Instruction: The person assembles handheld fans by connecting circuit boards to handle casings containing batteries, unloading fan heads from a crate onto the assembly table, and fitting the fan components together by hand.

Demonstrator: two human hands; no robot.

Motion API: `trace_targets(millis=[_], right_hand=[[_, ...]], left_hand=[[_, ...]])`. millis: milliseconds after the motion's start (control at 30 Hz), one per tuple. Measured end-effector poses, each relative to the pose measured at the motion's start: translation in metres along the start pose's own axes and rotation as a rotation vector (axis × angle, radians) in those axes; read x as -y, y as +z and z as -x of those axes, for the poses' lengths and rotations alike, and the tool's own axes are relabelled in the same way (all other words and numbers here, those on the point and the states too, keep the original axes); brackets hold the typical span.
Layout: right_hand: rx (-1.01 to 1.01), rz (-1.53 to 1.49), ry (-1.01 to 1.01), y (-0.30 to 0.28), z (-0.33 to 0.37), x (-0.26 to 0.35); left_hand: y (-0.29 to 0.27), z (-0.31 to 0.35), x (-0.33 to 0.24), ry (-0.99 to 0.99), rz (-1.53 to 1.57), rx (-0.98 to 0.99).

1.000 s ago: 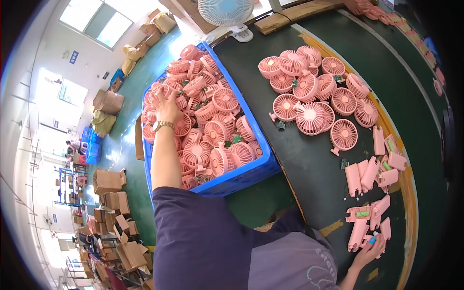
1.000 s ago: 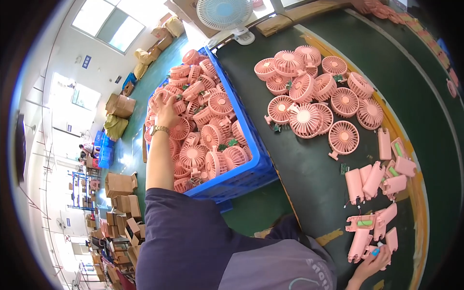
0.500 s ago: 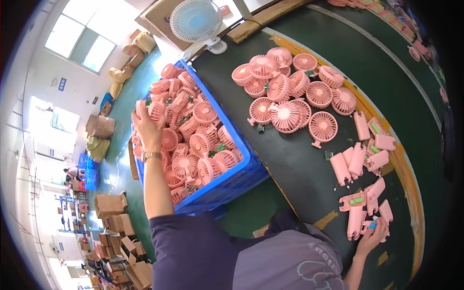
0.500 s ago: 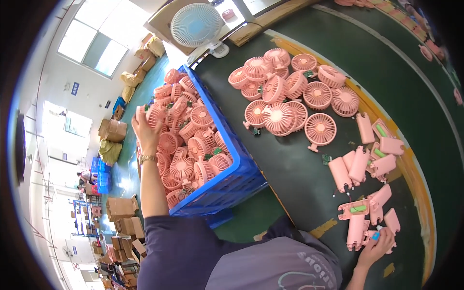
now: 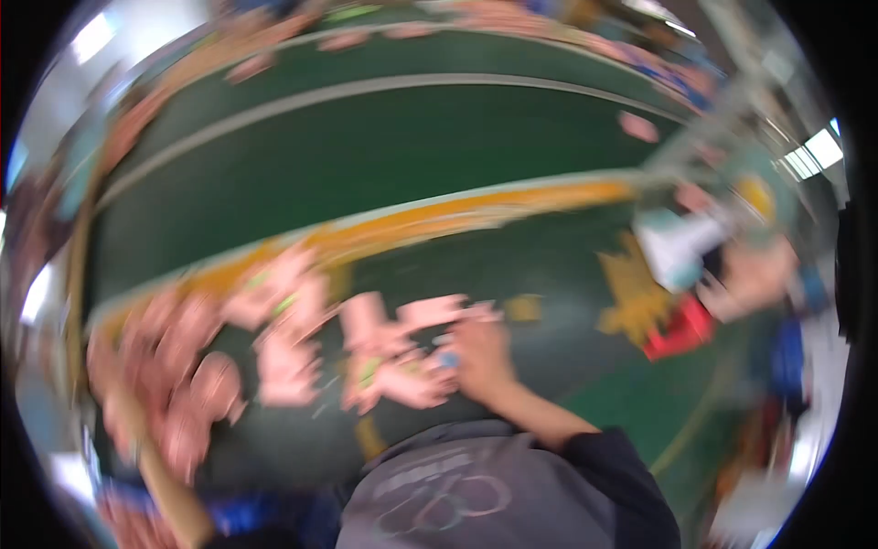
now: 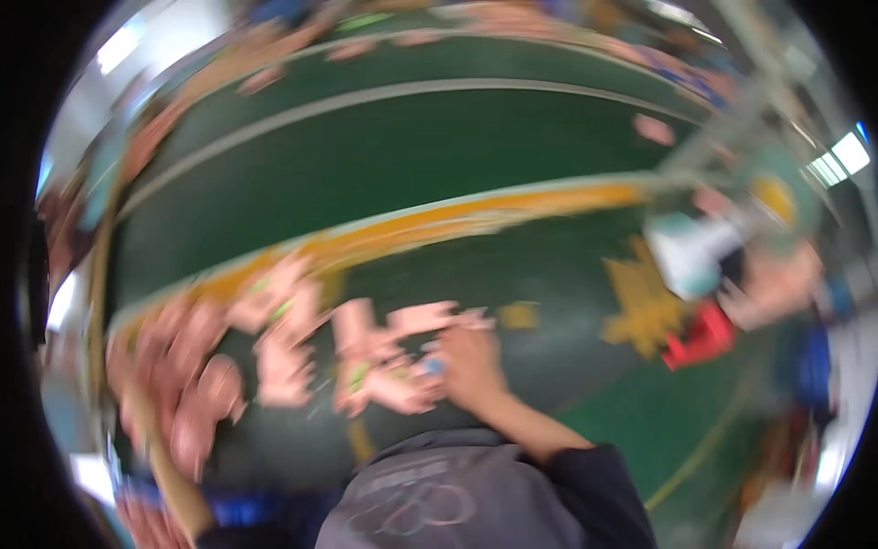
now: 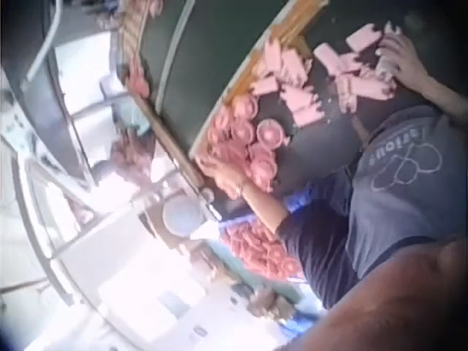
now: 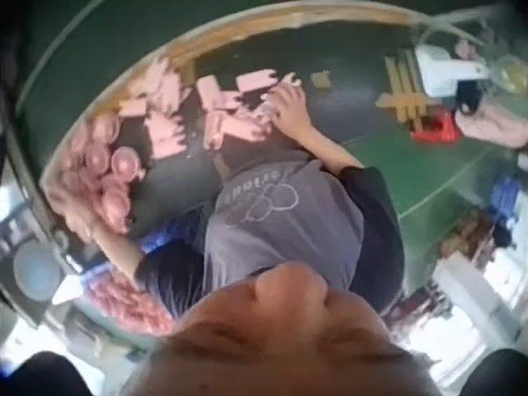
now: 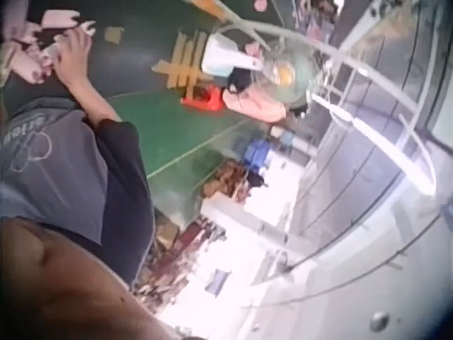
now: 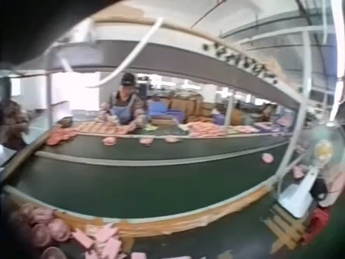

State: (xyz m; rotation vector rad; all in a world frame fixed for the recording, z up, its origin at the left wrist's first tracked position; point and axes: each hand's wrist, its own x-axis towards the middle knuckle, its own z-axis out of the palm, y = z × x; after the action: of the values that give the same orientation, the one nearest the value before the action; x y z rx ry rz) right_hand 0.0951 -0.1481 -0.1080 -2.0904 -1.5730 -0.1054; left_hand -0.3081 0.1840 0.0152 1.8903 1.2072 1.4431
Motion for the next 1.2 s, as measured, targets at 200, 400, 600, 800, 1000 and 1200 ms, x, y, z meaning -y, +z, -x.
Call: trace_targets(millis=[200,400,600,800,1000,1200], right_hand=[[-0.189,-0.003,0.098,-0.007,0.024,-0.003],[-0.182,-0.120,-0.006,-0.011,0.028,0.004],[-0.476,-0.135,0.214,-0.006,0.038,0.005],[-0.350,0.004,0.483,-0.032,0.048,-0.002],[-0.529,-0.228,0.358,-0.093,0.092,0.018],[-0.573,-1.499,0.248,-0.151,0.085,0.023]], left_hand=[[0.253,0.057,-0.435,-0.379,0.490,0.474],[0.200,0.054,-0.393,-0.297,0.347,0.575],[0.157,0.025,-0.126,0.003,0.069,0.762],[0.292,0.135,-0.210,0.173,0.688,1.282],[0.411,0.202,-0.201,0.905,0.109,0.863],[0.402,0.210,-0.186,1.002,-0.161,0.943]])
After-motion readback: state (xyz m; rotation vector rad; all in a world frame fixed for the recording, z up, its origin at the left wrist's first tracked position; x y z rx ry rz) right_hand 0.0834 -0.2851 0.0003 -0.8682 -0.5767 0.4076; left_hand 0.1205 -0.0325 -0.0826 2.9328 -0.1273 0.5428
